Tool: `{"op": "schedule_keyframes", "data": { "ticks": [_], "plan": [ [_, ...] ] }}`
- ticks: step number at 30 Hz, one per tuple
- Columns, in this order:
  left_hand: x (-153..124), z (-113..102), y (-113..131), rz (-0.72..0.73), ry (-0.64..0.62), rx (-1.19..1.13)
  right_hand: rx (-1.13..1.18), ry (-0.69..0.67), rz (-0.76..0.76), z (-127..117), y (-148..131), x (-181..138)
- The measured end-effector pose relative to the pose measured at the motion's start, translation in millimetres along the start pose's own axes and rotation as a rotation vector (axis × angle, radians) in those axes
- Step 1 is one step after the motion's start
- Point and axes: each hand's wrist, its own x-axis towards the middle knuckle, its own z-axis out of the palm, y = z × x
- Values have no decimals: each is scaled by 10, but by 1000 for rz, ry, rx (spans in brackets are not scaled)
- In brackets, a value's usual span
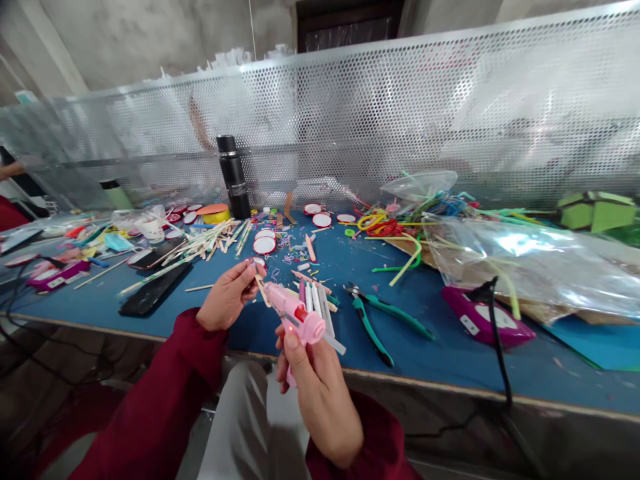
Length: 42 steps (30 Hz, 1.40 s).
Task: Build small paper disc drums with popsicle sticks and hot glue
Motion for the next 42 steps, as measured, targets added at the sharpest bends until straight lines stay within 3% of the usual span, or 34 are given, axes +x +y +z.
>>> {"op": "schedule_keyframes", "data": {
  "ticks": [18, 42],
  "plan": [
    [-13, -8, -10, 12, 10, 148, -95, 2, -37, -34, 25, -36],
    [-17, -5, 3, 7, 18, 118, -98, -8, -6, -54, 48, -87]
  ]
}}
